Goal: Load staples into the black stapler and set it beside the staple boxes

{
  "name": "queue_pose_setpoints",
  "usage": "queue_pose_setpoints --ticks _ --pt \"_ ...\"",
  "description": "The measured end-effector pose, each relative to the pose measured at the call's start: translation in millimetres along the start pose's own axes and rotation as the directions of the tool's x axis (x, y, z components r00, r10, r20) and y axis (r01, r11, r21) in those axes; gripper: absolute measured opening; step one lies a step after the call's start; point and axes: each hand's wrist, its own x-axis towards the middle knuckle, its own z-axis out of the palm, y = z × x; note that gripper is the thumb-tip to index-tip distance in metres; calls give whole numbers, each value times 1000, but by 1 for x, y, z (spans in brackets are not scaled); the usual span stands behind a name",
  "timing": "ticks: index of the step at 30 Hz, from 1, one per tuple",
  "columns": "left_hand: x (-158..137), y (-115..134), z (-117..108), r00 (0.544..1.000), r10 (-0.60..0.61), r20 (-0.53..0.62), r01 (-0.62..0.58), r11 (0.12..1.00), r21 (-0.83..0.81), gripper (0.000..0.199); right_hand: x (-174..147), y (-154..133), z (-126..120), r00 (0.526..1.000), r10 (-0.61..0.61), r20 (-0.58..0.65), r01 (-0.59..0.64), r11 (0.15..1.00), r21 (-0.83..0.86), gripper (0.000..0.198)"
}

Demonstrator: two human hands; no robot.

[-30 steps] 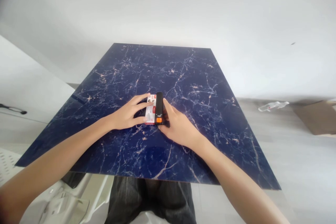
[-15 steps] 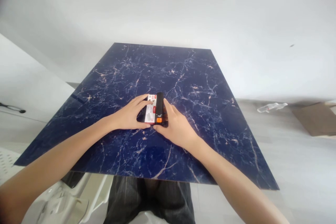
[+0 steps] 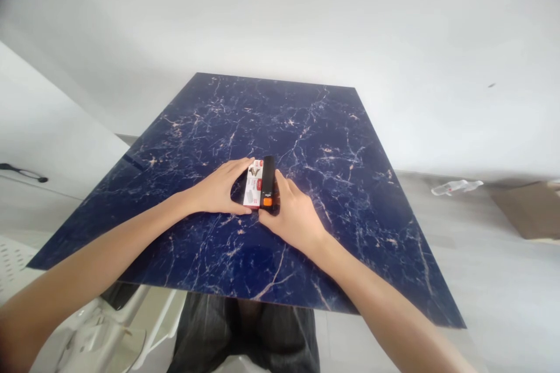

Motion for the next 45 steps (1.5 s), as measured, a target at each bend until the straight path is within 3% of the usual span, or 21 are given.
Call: queue_pose_setpoints --ticks 8,16,22,29,33,37,42,45 --pt "29 7 9 1000 9 -28 -9 1000 10 126 5 8 -12 998 36 -54 -40 996 -74 69" --pt "130 26 34 998 60 27 -60 998 23 129 29 56 -63 972 180 -150 -213 946 -245 45" --pt "210 62 72 993 113 45 -115 993 26 131 31 109 -113 879 424 -218 -474 819 -322 58" --pt "269 102 107 981 176 77 -178 984 19 135 14 150 -158 783 556 -278 -621 725 -299 68" --pt "279 112 116 983 152 105 -155 988 18 132 11 160 -168 751 595 -287 -659 701 -272 72" --pt "278 115 116 979 147 141 -150 989 12 133 9 162 -169 754 600 -266 -655 712 -252 74" --pt "258 116 103 974 93 205 -96 995 2 142 2 159 -174 802 541 -252 -592 773 -227 85" --pt "228 107 89 975 97 199 -96 995 -15 133 4 151 -170 854 393 -340 -485 838 -250 88"
